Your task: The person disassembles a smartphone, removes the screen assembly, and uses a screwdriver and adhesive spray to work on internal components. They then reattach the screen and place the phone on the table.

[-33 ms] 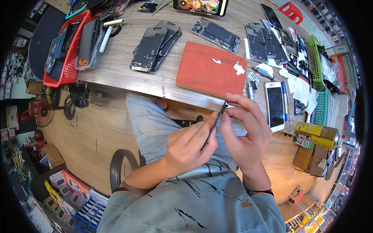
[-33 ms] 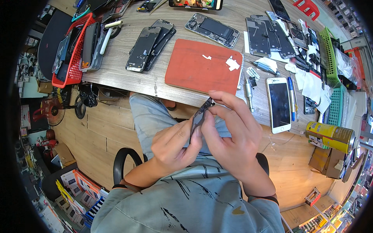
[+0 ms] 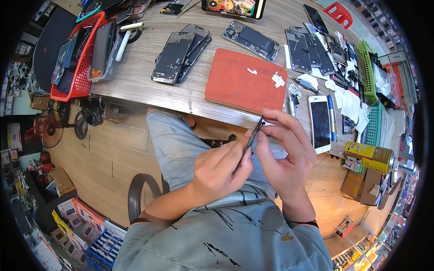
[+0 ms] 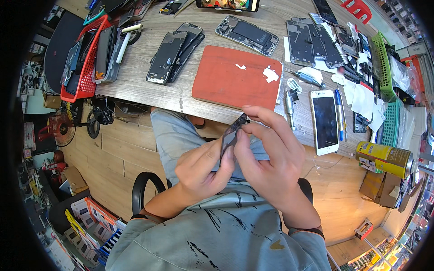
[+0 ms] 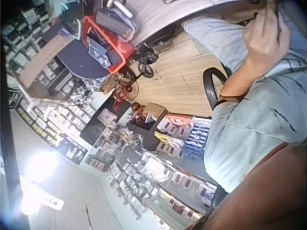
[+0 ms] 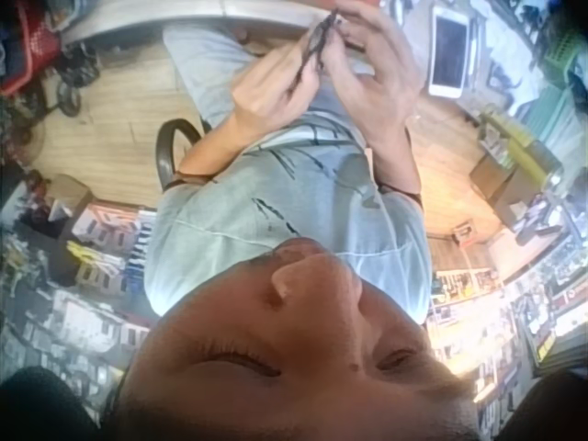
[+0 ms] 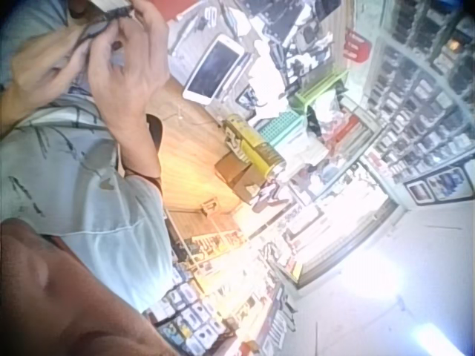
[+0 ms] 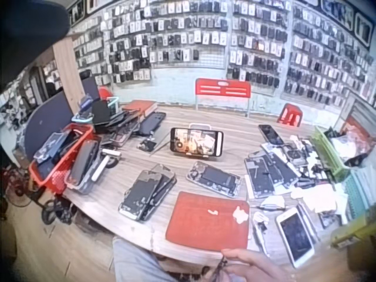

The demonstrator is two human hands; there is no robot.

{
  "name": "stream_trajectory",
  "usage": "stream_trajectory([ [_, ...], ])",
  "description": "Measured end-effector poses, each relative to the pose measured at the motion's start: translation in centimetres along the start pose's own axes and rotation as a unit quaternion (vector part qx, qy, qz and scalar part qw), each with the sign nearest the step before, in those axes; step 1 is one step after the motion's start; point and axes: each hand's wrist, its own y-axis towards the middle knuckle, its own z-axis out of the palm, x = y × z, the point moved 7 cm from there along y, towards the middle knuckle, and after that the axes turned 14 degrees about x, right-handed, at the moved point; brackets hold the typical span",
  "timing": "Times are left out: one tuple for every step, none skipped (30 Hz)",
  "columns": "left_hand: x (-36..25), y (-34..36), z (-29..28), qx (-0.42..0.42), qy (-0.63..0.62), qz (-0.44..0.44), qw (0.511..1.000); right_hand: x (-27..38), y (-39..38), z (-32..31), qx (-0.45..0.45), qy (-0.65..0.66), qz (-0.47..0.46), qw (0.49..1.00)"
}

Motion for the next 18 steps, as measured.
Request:
stream_trajectory([
  [0.2,0.0,0.0,0.005,-0.015,-0.011,1.0,0.0,0.1,0.0,0.003,0.0,0.002,1.0],
  [0.4,-0.1,-0.1,0.011,-0.03,-0.021,0.999,0.1,0.1,-0.1,0.007,0.001,0.004,1.0],
  [0.6,-0.1,-0.1,0.015,-0.046,-0.032,0.998,0.1,0.2,-0.1,0.011,0.001,0.007,1.0],
  [0.7,0.0,-0.3,0.016,-0.061,-0.043,0.997,0.0,0.0,-0.2,0.007,-0.001,0.008,1.0],
  [0.7,0.2,-0.5,0.016,-0.076,-0.054,0.995,-0.3,-0.2,-0.4,0.004,-0.003,0.009,1.0],
  [1.0,0.4,-0.6,0.016,-0.09,-0.063,0.994,-0.5,-0.2,-0.4,-0.001,-0.003,0.009,1.0],
  [1.2,0.5,-0.7,0.007,-0.091,-0.062,0.994,-0.7,-0.2,-0.4,-0.003,0.0,0.012,1.0],
  [1.5,0.7,-0.7,-0.002,-0.093,-0.061,0.994,-0.8,-0.2,-0.5,-0.006,0.003,0.016,1.0],
  [1.6,0.7,-0.8,-0.009,-0.095,-0.062,0.994,-0.9,-0.2,-0.5,-0.008,0.007,0.021,1.0],
  [1.6,0.7,-0.9,-0.007,-0.099,-0.071,0.993,-0.8,-0.3,-0.5,-0.002,0.006,0.024,1.0],
  [1.5,0.7,-1.0,-0.005,-0.103,-0.08,0.991,-0.8,-0.4,-0.5,0.003,0.004,0.026,1.0],
  [1.6,0.8,-1.0,-0.002,-0.107,-0.089,0.99,-0.8,-0.4,-0.4,0.008,0.002,0.029,1.0],
  [1.5,0.8,-1.0,-0.002,-0.103,-0.084,0.991,-0.8,-0.4,-0.3,0.006,0.005,0.028,1.0],
  [1.5,0.7,-1.0,-0.002,-0.099,-0.079,0.992,-0.7,-0.4,0.0,0.004,0.009,0.026,1.0],
  [1.5,0.7,-0.9,-0.002,-0.095,-0.074,0.993,-0.7,-0.3,0.1,0.002,0.012,0.024,1.0],
  [1.4,0.7,-0.9,0.004,-0.085,-0.07,0.994,-0.6,-0.2,0.2,0.002,0.016,0.021,1.0],
  [1.3,0.6,-0.9,0.01,-0.075,-0.066,0.995,-0.6,-0.1,0.3,0.001,0.019,0.017,1.0],
  [1.3,0.6,-0.8,0.015,-0.064,-0.063,0.996,-0.5,0.0,0.4,0.001,0.024,0.012,1.0],
])
